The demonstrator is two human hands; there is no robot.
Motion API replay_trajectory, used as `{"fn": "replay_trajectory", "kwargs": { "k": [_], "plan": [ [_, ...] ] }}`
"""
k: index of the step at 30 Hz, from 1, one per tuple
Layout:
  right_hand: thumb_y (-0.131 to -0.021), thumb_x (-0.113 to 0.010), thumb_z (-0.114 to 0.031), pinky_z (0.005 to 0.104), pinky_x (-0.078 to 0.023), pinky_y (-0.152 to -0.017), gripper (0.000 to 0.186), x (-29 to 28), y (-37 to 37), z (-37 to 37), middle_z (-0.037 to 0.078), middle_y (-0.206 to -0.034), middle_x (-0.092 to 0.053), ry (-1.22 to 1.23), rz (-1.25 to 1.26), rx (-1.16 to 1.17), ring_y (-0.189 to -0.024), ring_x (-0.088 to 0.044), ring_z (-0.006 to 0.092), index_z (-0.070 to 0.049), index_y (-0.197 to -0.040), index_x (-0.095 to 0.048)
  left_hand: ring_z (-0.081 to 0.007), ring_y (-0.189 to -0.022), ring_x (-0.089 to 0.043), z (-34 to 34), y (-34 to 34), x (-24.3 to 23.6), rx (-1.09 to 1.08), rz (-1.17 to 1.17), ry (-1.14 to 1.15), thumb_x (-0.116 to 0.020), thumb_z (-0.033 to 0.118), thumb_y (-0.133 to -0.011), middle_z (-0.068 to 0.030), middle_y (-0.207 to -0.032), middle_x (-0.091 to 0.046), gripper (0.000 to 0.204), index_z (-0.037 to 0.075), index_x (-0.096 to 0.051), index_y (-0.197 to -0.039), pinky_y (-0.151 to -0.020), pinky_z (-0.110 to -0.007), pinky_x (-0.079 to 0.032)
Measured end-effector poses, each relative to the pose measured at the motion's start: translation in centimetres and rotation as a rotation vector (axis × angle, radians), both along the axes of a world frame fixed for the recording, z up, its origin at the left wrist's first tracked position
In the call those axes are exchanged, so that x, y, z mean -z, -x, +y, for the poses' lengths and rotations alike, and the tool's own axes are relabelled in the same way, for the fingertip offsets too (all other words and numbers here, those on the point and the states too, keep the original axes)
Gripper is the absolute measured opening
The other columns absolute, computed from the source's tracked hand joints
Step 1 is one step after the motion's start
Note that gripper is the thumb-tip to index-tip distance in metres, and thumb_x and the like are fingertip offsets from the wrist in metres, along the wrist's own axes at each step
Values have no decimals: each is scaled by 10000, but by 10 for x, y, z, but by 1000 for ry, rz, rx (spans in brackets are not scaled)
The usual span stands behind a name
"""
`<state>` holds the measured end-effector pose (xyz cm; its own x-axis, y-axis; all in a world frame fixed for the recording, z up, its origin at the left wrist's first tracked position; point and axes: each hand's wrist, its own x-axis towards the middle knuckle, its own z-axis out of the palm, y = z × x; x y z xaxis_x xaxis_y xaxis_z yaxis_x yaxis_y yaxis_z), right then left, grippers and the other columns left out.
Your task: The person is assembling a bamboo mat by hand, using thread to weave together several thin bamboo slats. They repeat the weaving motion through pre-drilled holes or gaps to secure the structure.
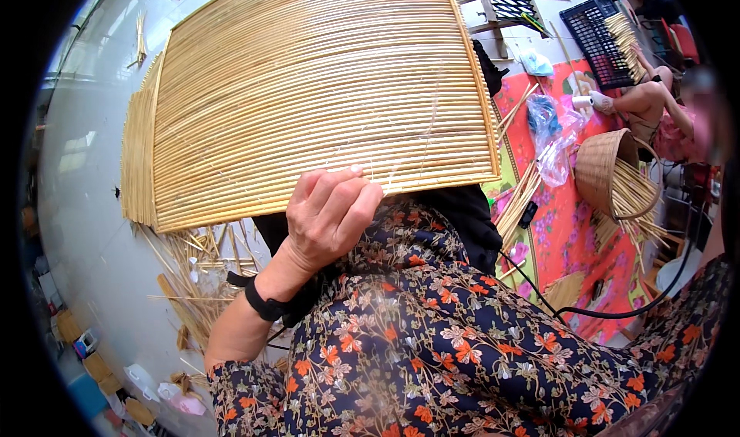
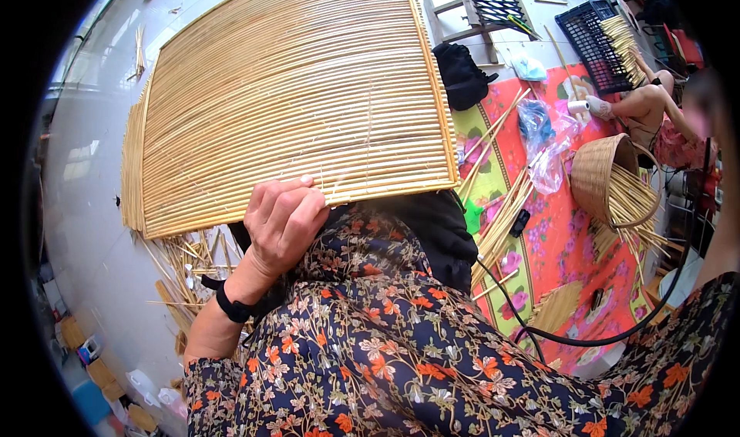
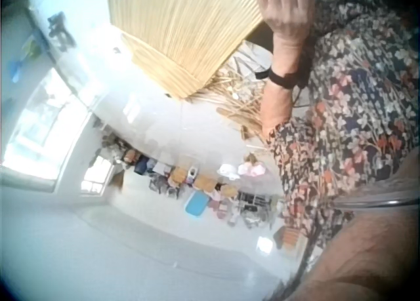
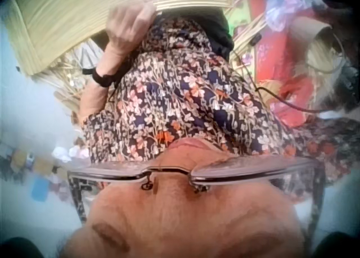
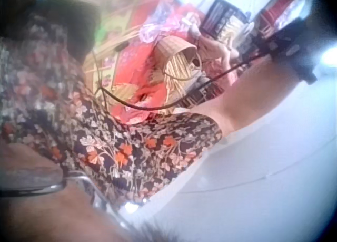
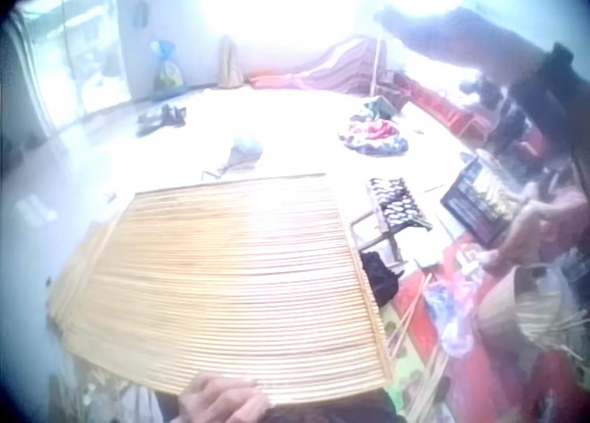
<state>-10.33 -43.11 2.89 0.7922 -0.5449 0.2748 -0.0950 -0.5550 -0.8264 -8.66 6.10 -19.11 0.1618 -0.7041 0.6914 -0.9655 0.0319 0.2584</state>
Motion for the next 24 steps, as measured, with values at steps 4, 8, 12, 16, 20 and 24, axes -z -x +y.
{"fn": "replay_trajectory", "kwargs": {
  "k": [4, 8, 12, 16, 20, 24],
  "plan": [
    [-1106, -584, -107, 203, -586, -618, 257, 17, 19, -3, 65, -882, -683, 53, 35, 35, -686, -647, 80, 31, -1319, -624, -199, -1006, -738, 8, 2, 4, 21, 41, -2, -739, 69, -895, -2, -935, -701, 228, 109, -653, -1102, -821, -343, -539],
    [-1104, -584, -108, 207, -584, -620, 246, 22, 33, -4, 64, -879, -683, 89, 59, 66, -686, -647, 83, 29, -1305, -626, -201, -1024, -739, 13, 5, 8, 15, 49, -18, -732, 76, -904, 0, -931, -703, 213, 117, -650, -1096, -832, -343, -543],
    [-1102, -585, -109, 211, -582, -622, 236, 30, 41, -5, 63, -876, -682, 110, 77, 66, -686, -647, 85, 27, -1290, -628, -184, -1016, -734, 11, 4, 2, 6, -5, -13, -751, 104, -896, 19, -923, -690, 202, 161, -699, -1083, -827, -329, -542],
    [-1100, -586, -110, 214, -579, -624, 226, 29, 48, -7, 61, -873, -681, 131, 89, 84, -686, -647, 88, 25, -1276, -630, -163, -987, -723, 9, 4, -5, 2, -66, -41, -773, 134, -876, 40, -900, -651, 274, 209, -771, -1139, -817, -314, -544],
    [-1099, -587, -111, 218, -577, -625, 216, 30, 53, -7, 60, -870, -681, 150, 103, 86, -686, -648, 91, 24, -1262, -633, -157, -978, -715, 11, 4, -2, 11, -79, -92, -772, 130, -856, 42, -900, -625, 369, 217, -788, -1214, -817, -307, -547],
    [-1097, -588, -112, 222, -575, -627, 207, 31, 57, -3, 58, -868, -680, 168, 117, 84, -686, -648, 93, 22, -1247, -635, -158, -924, -663, 10, 0, -1, 55, 24, -206, -780, 156, -849, 33, -856, -569, 295, 182, -787, -1143, -791, -324, -545]
  ]
}}
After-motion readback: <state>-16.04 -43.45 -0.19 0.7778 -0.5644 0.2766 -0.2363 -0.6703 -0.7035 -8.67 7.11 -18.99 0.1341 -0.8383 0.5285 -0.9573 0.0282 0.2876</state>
